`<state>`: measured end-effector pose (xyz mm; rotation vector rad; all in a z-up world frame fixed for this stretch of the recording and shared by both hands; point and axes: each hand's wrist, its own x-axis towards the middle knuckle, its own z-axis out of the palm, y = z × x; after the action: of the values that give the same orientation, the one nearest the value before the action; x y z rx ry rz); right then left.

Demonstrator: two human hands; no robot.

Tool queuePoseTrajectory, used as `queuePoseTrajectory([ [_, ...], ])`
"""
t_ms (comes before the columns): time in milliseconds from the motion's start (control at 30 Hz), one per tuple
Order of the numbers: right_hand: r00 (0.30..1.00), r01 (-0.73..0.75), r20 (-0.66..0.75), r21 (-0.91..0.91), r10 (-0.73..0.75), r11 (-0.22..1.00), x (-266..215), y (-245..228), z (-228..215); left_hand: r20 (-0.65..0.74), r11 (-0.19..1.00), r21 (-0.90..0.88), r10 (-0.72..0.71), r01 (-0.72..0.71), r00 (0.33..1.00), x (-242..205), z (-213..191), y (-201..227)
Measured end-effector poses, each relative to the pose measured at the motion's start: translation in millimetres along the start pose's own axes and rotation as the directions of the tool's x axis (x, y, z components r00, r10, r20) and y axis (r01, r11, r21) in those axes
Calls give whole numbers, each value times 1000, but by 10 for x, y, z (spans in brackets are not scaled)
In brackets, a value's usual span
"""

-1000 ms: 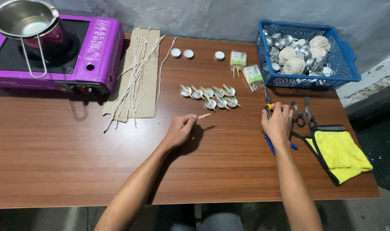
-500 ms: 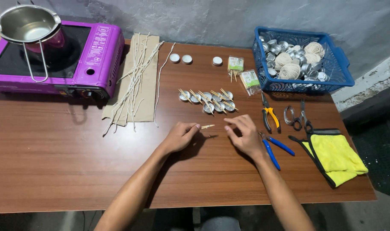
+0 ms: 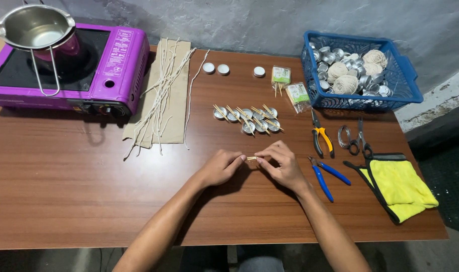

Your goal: Assembling candle wicks by placing them between wooden sticks and securing them using hand tools.

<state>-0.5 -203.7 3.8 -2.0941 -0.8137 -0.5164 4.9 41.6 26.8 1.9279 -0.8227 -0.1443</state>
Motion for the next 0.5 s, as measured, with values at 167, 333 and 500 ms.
queuePoseTrajectory([
  [167,1000,-13,5,22,13,1000,-1,-17,-25,7,998,43,-56,55,998,-7,-5,35],
  [333,999,-50,-9,25,50,998,-1,-35,-116,-1,978,210,-17,17,1000,-6,10,64],
  [500,998,-59,-20,25,59,998,-7,-33,-155,-41,624,762,317,-176,948,15,244,-142],
])
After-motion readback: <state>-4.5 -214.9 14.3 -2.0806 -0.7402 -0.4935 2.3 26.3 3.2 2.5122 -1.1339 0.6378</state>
